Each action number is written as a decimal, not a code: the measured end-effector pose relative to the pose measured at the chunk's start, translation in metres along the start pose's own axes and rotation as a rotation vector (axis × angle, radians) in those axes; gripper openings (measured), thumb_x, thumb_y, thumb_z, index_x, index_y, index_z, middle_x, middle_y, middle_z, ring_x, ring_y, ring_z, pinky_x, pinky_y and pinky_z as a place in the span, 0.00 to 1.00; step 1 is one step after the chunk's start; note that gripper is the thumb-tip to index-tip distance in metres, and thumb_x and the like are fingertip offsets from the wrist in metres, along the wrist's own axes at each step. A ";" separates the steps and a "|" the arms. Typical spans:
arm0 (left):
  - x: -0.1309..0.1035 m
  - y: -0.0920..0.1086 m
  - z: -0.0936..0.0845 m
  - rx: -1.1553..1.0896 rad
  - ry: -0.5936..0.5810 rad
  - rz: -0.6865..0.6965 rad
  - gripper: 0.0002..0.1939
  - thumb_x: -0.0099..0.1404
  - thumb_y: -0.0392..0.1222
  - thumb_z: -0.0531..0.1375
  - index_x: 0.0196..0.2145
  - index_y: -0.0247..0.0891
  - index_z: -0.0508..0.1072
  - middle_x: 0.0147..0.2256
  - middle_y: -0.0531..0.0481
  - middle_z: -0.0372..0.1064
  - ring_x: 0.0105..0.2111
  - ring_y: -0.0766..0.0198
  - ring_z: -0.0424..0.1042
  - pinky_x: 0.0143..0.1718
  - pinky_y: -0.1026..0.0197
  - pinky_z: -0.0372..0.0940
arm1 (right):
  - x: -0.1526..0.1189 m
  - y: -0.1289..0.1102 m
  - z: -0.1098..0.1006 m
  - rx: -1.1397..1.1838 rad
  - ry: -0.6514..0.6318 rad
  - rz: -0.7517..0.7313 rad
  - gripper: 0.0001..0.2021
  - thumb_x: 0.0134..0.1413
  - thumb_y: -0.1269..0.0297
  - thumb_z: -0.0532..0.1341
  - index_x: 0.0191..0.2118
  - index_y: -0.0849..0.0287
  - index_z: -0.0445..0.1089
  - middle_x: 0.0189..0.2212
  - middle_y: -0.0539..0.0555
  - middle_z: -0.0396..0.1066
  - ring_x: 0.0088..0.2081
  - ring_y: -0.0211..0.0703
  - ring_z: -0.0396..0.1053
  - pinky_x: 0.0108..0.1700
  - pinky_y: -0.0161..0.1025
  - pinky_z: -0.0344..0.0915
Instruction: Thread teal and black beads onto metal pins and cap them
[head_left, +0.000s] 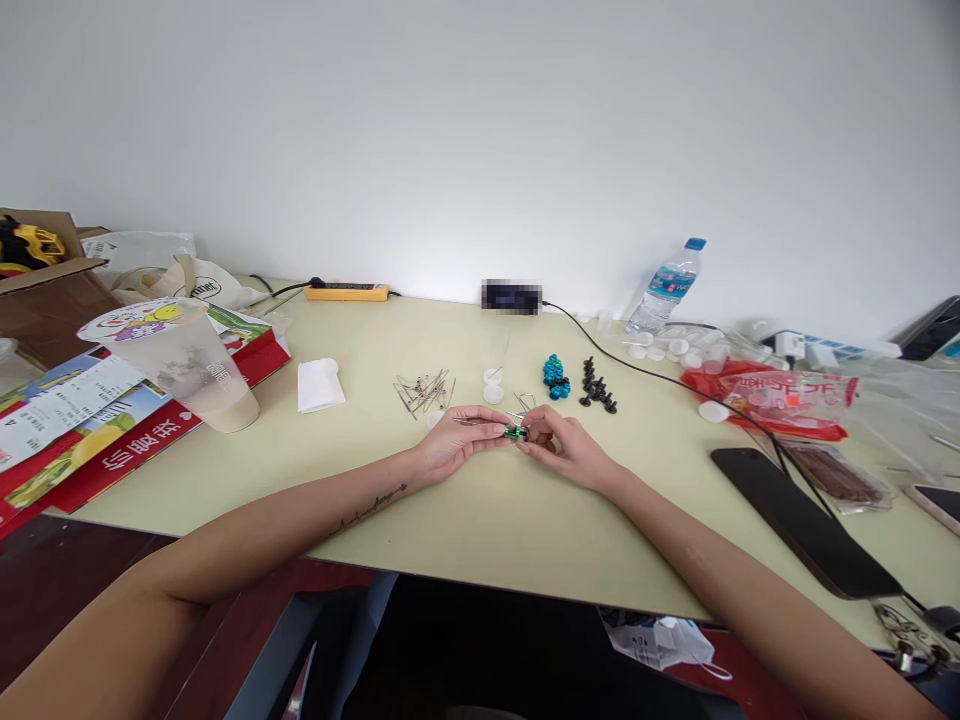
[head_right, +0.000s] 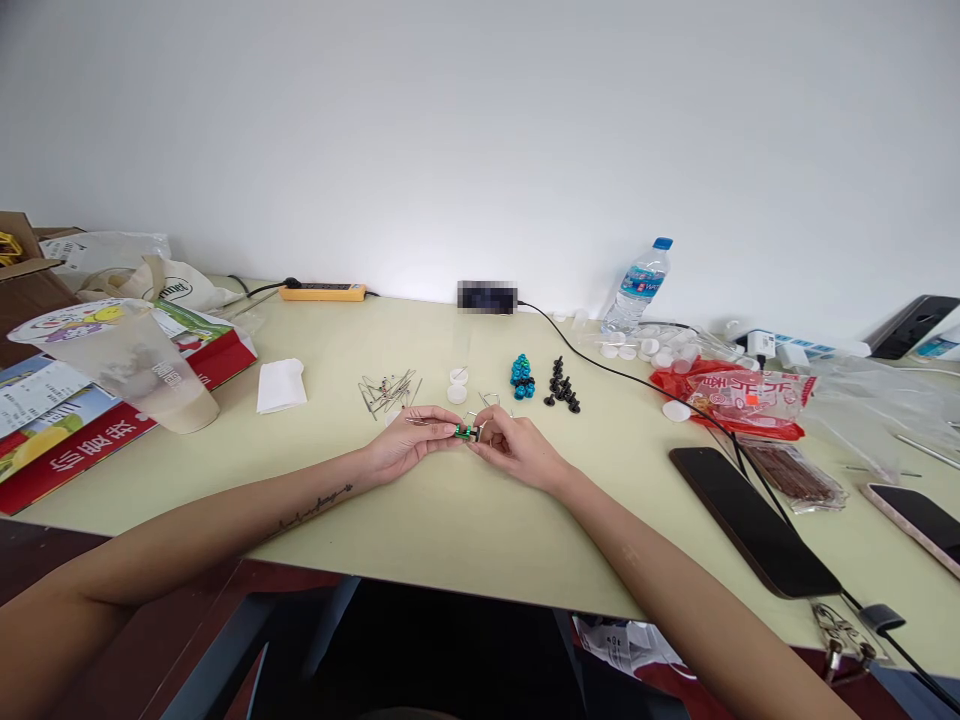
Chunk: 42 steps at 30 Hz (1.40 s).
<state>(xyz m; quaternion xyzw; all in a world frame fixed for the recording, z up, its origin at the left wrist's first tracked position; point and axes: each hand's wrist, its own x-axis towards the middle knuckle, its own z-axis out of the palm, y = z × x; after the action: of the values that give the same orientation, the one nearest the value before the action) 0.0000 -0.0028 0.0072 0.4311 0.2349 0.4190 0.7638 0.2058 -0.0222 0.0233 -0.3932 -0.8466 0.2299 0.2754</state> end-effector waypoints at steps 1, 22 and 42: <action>0.000 0.000 0.000 -0.002 -0.001 0.000 0.13 0.47 0.37 0.68 0.32 0.31 0.75 0.35 0.45 0.74 0.38 0.60 0.72 0.51 0.53 0.61 | 0.000 0.000 0.000 -0.003 -0.002 -0.001 0.10 0.58 0.57 0.53 0.42 0.56 0.57 0.22 0.47 0.63 0.22 0.36 0.59 0.23 0.32 0.54; -0.001 0.001 0.001 -0.003 0.002 0.002 0.13 0.47 0.36 0.68 0.32 0.31 0.75 0.35 0.44 0.73 0.39 0.59 0.72 0.51 0.53 0.62 | 0.000 0.000 -0.001 -0.023 -0.017 0.002 0.10 0.59 0.55 0.51 0.41 0.55 0.58 0.22 0.48 0.63 0.23 0.37 0.60 0.23 0.33 0.54; -0.001 0.001 0.001 0.011 0.005 0.000 0.13 0.47 0.37 0.68 0.32 0.31 0.75 0.34 0.45 0.74 0.39 0.60 0.72 0.50 0.54 0.62 | 0.000 0.000 -0.001 -0.014 -0.014 0.010 0.11 0.59 0.54 0.52 0.42 0.55 0.59 0.22 0.48 0.64 0.23 0.38 0.61 0.23 0.33 0.54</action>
<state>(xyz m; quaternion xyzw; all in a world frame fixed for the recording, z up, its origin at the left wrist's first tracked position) -0.0003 -0.0034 0.0087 0.4341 0.2393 0.4188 0.7609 0.2061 -0.0220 0.0243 -0.3978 -0.8480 0.2281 0.2657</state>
